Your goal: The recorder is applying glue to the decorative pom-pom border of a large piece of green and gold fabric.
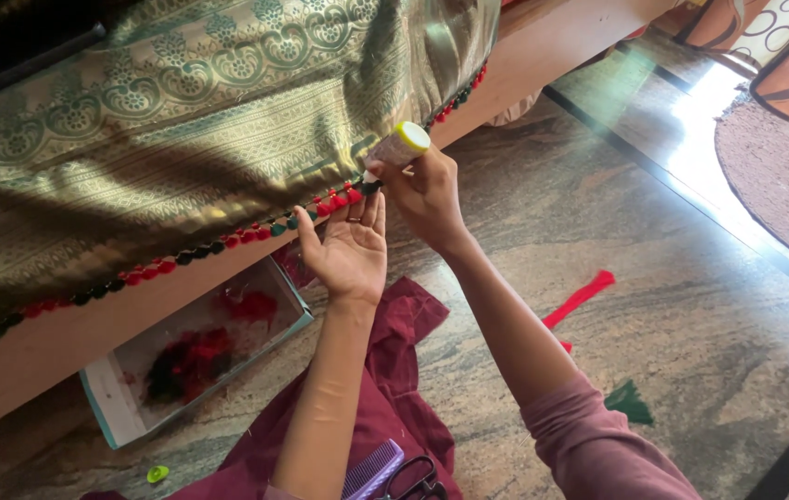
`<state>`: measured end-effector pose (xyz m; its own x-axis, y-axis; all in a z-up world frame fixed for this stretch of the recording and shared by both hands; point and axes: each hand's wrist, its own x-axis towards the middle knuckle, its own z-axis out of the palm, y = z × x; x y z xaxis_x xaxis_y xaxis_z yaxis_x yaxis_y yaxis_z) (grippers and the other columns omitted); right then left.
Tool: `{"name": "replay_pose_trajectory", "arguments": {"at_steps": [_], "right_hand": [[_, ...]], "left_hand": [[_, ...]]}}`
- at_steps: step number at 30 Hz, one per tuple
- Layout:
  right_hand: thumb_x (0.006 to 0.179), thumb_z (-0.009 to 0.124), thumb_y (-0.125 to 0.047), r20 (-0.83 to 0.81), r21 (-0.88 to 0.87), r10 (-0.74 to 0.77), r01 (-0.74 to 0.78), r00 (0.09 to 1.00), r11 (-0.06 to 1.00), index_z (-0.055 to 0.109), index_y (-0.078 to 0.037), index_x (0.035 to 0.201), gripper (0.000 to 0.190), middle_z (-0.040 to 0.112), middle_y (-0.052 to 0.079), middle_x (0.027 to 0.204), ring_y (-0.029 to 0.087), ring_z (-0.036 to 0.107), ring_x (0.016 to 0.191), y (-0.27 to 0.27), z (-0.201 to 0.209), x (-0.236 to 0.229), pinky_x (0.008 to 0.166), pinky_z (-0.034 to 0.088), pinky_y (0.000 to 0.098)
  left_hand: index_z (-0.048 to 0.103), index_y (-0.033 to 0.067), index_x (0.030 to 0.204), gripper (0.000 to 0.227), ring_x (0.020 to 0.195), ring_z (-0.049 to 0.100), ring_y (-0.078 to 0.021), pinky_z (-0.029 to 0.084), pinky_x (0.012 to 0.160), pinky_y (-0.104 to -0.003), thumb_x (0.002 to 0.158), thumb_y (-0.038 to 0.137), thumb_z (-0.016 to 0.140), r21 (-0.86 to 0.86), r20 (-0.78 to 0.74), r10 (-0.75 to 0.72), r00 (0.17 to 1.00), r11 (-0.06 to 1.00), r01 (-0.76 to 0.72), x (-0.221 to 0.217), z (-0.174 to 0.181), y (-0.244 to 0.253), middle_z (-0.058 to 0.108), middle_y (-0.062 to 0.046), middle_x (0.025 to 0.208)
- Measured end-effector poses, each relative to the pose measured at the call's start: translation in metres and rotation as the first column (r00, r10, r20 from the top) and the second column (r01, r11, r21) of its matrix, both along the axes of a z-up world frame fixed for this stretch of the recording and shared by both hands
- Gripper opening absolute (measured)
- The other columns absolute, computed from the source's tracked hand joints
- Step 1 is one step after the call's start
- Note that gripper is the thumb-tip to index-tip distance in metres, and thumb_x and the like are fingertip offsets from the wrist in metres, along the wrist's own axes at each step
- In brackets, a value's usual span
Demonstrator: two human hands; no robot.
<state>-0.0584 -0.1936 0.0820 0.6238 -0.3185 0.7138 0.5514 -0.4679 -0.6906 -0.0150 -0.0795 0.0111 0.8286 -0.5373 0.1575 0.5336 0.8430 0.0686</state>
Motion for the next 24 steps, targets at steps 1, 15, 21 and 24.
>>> {"name": "replay_pose_trajectory", "arguments": {"at_steps": [1,15,21,24], "right_hand": [[0.1,0.074,-0.004,-0.001,0.0,0.002,-0.002,1.0,1.0,0.068,0.005,0.111,0.016,0.074,0.009,0.099,0.011,0.071,0.091,0.0,0.0,0.0,0.08,0.059,0.0275],[0.1,0.072,-0.009,-0.014,0.058,-0.013,0.014,1.0,0.998,0.068,0.002,0.107,0.014,0.075,0.006,0.097,0.009,0.072,0.086,-0.011,-0.003,0.001,0.075,0.061,0.0253],[0.098,0.075,-0.01,-0.046,-0.017,-0.16,0.16,0.986,0.987,0.069,0.004,0.106,0.017,0.076,0.009,0.094,0.012,0.072,0.085,-0.023,-0.003,0.002,0.074,0.059,0.0274],[0.099,0.074,-0.01,-0.006,-0.002,-0.087,0.087,0.996,0.996,0.068,0.004,0.108,0.017,0.075,0.008,0.098,0.012,0.074,0.093,-0.016,-0.001,-0.001,0.081,0.064,0.0283]], "left_hand": [[0.067,-0.0027,0.123,0.074,0.129,0.06,-0.0296,0.036,0.125,-0.043,0.097,0.065,0.053,0.0,-0.001,0.002,1.0,1.0,-0.002,0.001,-0.001,0.0,0.07,-0.015,0.127],[0.066,-0.0026,0.123,0.073,0.128,0.061,-0.0324,0.037,0.125,-0.045,0.102,0.065,0.053,-0.094,0.048,-0.027,0.998,0.995,0.032,0.006,-0.018,-0.002,0.069,-0.017,0.127],[0.066,-0.0031,0.124,0.074,0.127,0.061,-0.0302,0.037,0.124,-0.045,0.098,0.065,0.054,-0.041,0.002,-0.007,1.0,0.999,0.007,0.004,-0.006,-0.002,0.069,-0.016,0.128],[0.066,-0.0033,0.123,0.074,0.126,0.061,-0.0307,0.037,0.123,-0.044,0.097,0.065,0.054,-0.039,-0.005,-0.012,1.0,0.999,0.012,0.002,-0.005,-0.003,0.069,-0.016,0.127]]}}
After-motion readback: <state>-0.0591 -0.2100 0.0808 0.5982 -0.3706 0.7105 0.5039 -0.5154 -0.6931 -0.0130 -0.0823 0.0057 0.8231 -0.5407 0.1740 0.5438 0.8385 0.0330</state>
